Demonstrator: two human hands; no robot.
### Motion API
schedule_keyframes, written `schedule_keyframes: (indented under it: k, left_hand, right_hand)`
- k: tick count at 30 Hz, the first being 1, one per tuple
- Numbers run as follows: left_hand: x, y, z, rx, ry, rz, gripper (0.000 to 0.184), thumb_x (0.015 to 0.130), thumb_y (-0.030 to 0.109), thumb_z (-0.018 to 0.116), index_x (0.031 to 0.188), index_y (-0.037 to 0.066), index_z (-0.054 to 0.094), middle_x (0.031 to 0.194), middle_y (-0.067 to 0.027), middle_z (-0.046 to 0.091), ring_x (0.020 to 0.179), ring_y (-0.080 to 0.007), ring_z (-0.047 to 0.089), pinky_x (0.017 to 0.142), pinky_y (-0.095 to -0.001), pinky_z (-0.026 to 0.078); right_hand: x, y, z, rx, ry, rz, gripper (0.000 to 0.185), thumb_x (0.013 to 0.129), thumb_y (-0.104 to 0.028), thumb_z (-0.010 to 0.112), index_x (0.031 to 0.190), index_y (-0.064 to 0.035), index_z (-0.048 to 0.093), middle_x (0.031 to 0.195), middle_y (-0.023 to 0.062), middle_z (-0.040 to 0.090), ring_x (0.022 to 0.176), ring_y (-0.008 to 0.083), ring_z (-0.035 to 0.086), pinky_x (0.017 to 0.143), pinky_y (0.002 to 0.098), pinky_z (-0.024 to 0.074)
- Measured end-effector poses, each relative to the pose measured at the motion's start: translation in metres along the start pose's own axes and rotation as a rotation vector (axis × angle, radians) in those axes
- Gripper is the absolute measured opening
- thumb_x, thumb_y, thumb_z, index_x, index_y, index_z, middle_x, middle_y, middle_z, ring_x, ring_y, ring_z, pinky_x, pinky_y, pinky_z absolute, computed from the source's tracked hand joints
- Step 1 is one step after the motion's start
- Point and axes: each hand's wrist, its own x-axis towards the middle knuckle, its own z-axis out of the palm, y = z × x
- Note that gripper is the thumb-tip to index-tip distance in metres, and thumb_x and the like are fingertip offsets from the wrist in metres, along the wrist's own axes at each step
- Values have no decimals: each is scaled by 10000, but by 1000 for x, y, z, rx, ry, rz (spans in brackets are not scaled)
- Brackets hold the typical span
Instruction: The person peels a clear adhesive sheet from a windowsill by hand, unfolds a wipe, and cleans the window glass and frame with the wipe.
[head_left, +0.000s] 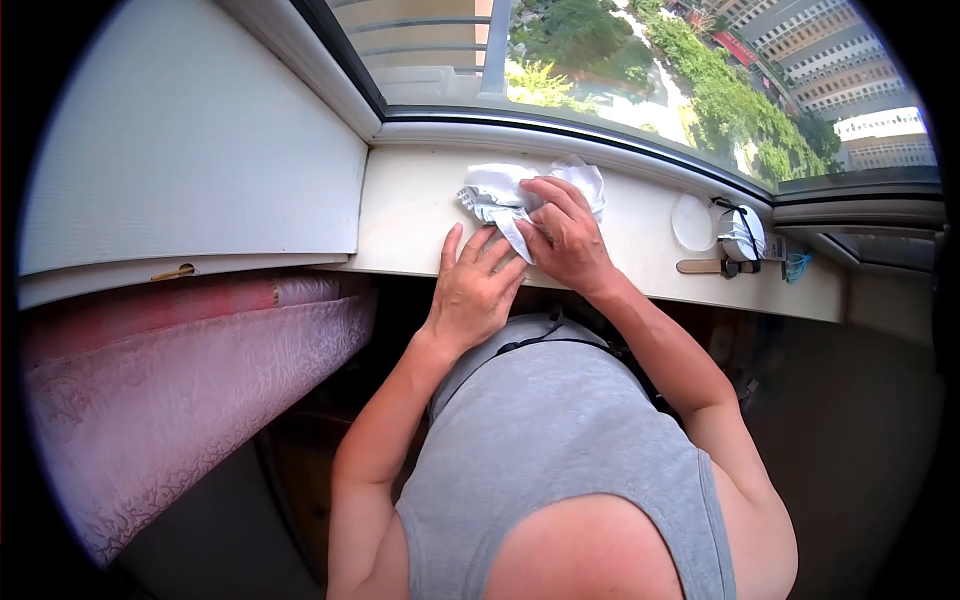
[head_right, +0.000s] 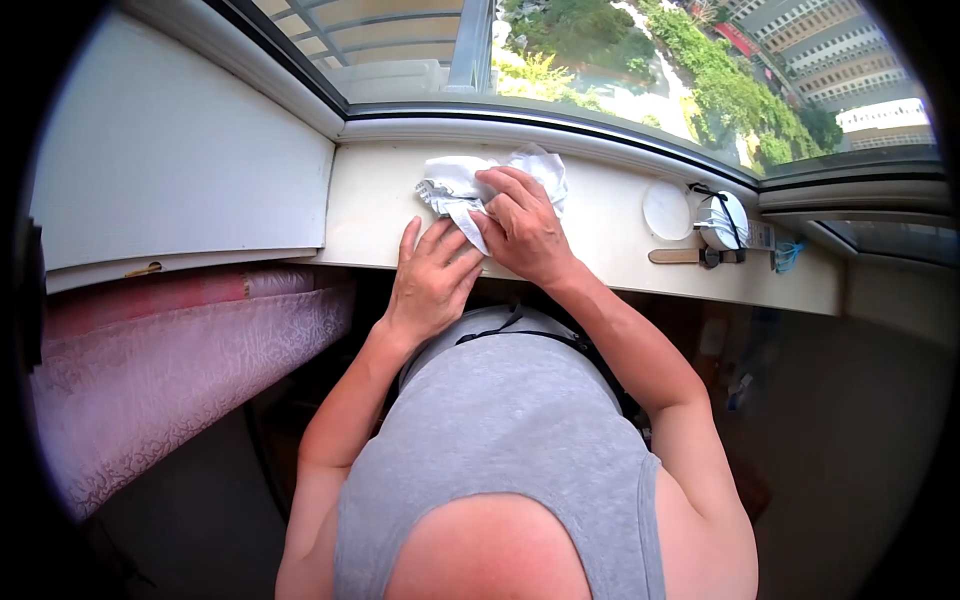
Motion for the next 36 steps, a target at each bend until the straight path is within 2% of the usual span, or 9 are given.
schedule_keyframes:
  k: [3, 4, 7, 11, 16, 19, 24, 32, 36]
  left_hand:
    - [0, -2, 0, 4, -36, 9, 360, 1023, 211, 827, 1382, 177, 836, 1526, -60, 728, 1564, -319, 575, 1381, -662, 271]
    - [1, -1, 1, 3, -16, 6, 356, 1025, 213, 826, 1379, 177, 838, 1526, -58, 729, 1567, -316, 573, 1383, -662, 266]
    - [1, 5, 3, -17, 33, -8, 370, 1028, 200, 830, 1397, 175, 836, 1496, -59, 745, 1564, -324, 581, 1389, -641, 250]
    - [1, 4, 2, -8, 14, -23, 376, 1026, 193, 827, 1401, 178, 836, 1558, -56, 733, 1577, -321, 575, 1388, -651, 246]
    - [3, 8, 3, -9, 9, -48, 370, 1019, 192, 834, 1388, 174, 837, 1580, -48, 728, 1581, -319, 574, 1386, -661, 248]
    - [3, 10, 5, -6, 34, -39, 379, 1015, 194, 840, 1393, 172, 830, 1571, -49, 731, 1578, -314, 578, 1386, -665, 248]
    - [3, 11, 9, -26, 62, -92, 372, 990, 208, 855, 1361, 174, 844, 1576, -29, 729, 1578, -288, 568, 1398, -651, 236]
    - [6, 17, 16, 5, 111, -100, 347, 989, 204, 864, 1334, 166, 856, 1549, -41, 746, 1556, -293, 583, 1390, -639, 259]
    - [7, 17, 17, 10, 135, -110, 326, 981, 213, 869, 1303, 166, 863, 1523, -36, 753, 1541, -283, 586, 1391, -640, 263]
  right_hand:
    - [-11, 2, -5, 46, -72, -43, 277, 927, 21, 825, 1185, -34, 740, 1349, 149, 771, 1302, 369, 732, 1096, 497, 580]
    - [-13, 6, -15, 39, -72, -37, 277, 927, 21, 825, 1185, -34, 740, 1349, 149, 771, 1302, 369, 732, 1096, 497, 580]
    - [-16, 21, -33, -328, -89, 44, 515, 902, 62, 782, 1394, -93, 769, 1305, 107, 737, 1248, 343, 690, 1017, 462, 561]
    - [-6, 1, -27, -174, -61, -47, 405, 939, -25, 825, 1338, -73, 778, 1278, 103, 720, 1221, 345, 669, 1033, 483, 551]
    - [5, 15, -20, -126, -105, -9, 268, 960, -88, 839, 1216, -53, 768, 1162, 103, 732, 1038, 336, 697, 925, 455, 572]
    - [21, 25, -5, -253, -91, 41, 296, 965, -63, 845, 1257, -65, 797, 1136, 122, 740, 1015, 345, 704, 901, 459, 588]
    - [-10, 2, -30, -91, -192, -38, 313, 975, -78, 858, 1284, -67, 808, 1060, 117, 714, 936, 322, 700, 856, 453, 582]
    - [16, 23, -6, -278, -17, -31, 290, 989, -109, 832, 1278, -97, 812, 1175, 69, 728, 1028, 294, 679, 887, 450, 532]
    - [-5, 10, -25, -229, -154, -118, 325, 959, -96, 834, 1284, -106, 810, 1233, 48, 729, 1066, 279, 675, 916, 436, 529]
